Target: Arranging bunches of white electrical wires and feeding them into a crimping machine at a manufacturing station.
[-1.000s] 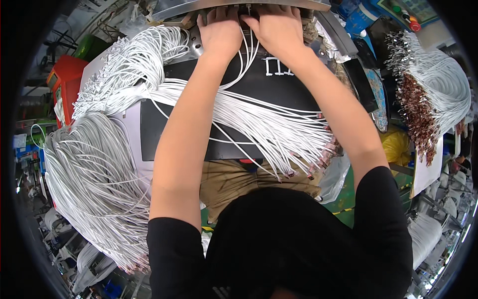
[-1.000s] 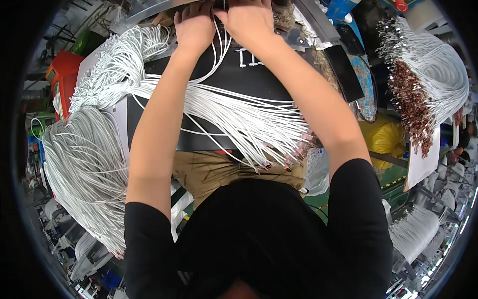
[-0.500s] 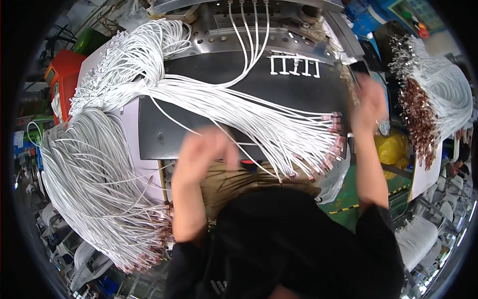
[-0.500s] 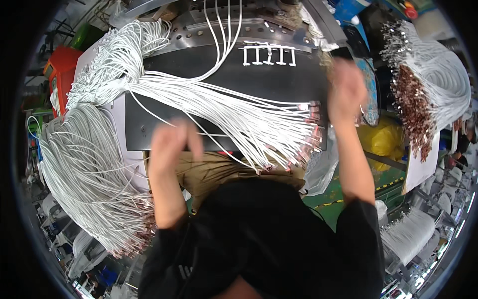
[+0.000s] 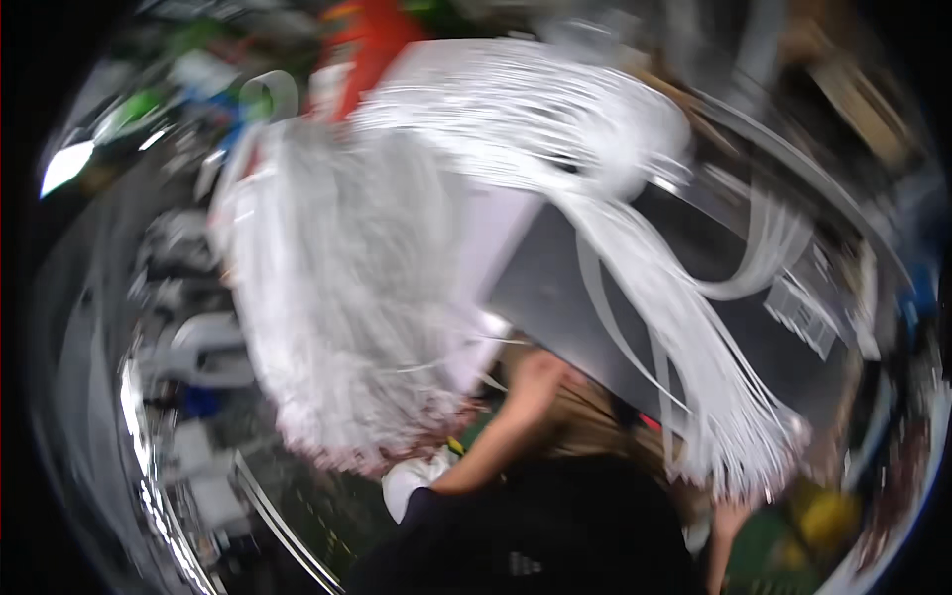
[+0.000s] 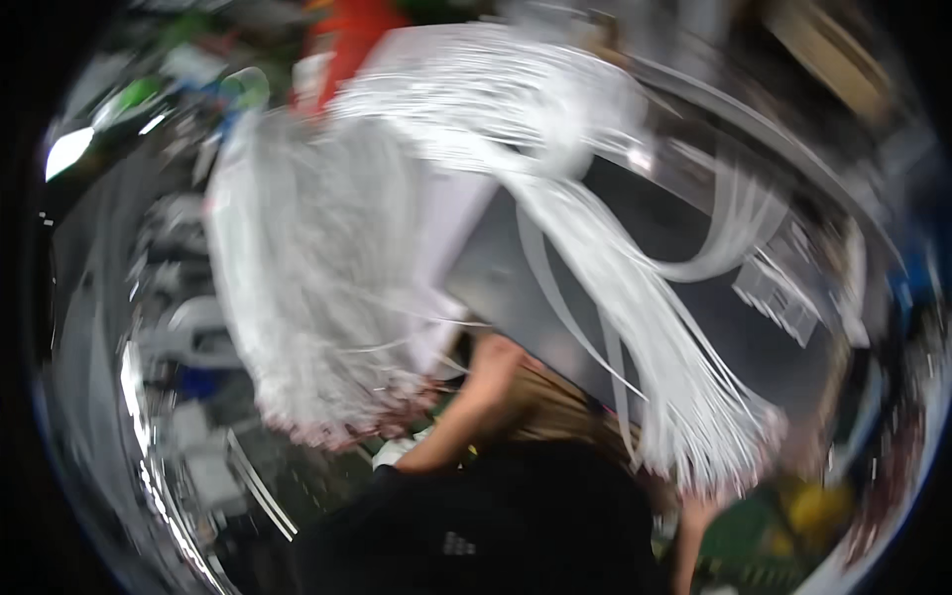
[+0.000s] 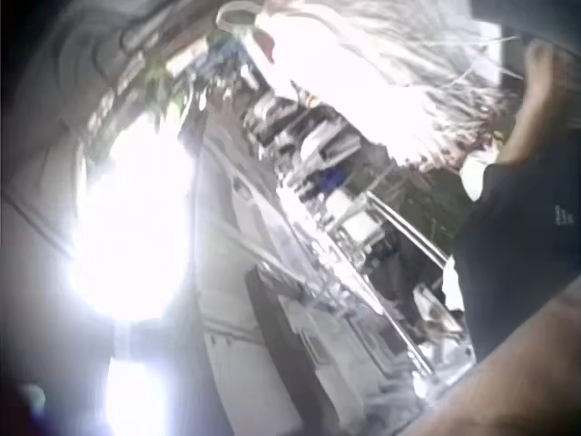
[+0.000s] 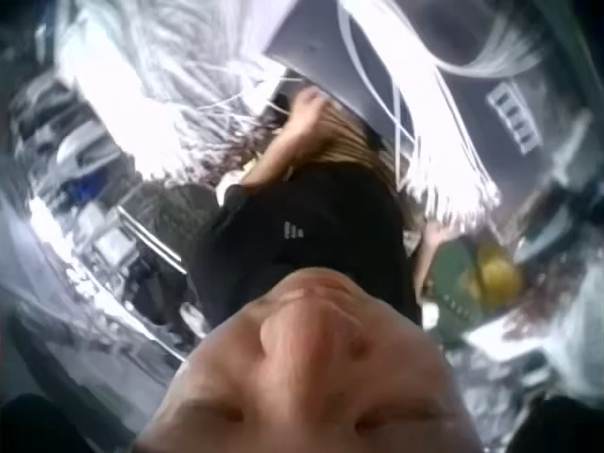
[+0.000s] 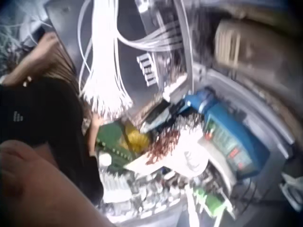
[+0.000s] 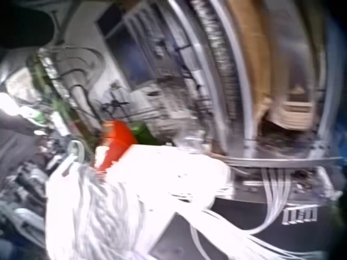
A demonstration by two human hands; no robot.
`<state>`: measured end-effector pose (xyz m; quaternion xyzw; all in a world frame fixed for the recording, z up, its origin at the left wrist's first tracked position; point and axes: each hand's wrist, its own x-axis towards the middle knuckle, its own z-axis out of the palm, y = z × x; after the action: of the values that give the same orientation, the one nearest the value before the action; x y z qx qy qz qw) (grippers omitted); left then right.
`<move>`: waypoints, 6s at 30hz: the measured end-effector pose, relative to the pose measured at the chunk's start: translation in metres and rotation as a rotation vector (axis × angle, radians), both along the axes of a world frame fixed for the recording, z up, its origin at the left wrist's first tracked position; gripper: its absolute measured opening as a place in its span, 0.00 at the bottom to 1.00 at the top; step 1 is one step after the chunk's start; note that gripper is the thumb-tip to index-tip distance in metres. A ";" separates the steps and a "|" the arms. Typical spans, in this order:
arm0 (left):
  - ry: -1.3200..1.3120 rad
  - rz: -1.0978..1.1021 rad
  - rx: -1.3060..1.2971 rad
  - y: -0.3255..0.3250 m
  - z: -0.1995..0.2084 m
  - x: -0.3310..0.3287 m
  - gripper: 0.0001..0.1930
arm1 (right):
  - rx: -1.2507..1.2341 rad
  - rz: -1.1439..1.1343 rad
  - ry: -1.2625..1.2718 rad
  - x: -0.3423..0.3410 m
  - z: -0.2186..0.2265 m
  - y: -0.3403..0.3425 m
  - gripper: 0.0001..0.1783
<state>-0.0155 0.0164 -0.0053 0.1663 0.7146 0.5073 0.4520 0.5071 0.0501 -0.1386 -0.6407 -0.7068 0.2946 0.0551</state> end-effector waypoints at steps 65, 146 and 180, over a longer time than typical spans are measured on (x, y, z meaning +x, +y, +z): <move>0.805 -1.060 0.239 0.225 0.155 -0.070 0.11 | 0.232 -0.361 0.075 0.049 -0.052 0.063 0.19; -0.337 -0.983 0.053 0.192 0.127 0.111 0.14 | 0.228 -0.063 0.960 -0.225 0.264 0.236 0.13; -0.184 -0.808 0.035 0.254 0.120 0.130 0.12 | -0.037 -0.066 0.843 -0.208 0.225 0.266 0.22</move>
<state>0.1143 0.2707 0.1147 0.3950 0.5399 0.3138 0.6738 0.2987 0.3162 0.0863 -0.4874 -0.5959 0.5418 0.3373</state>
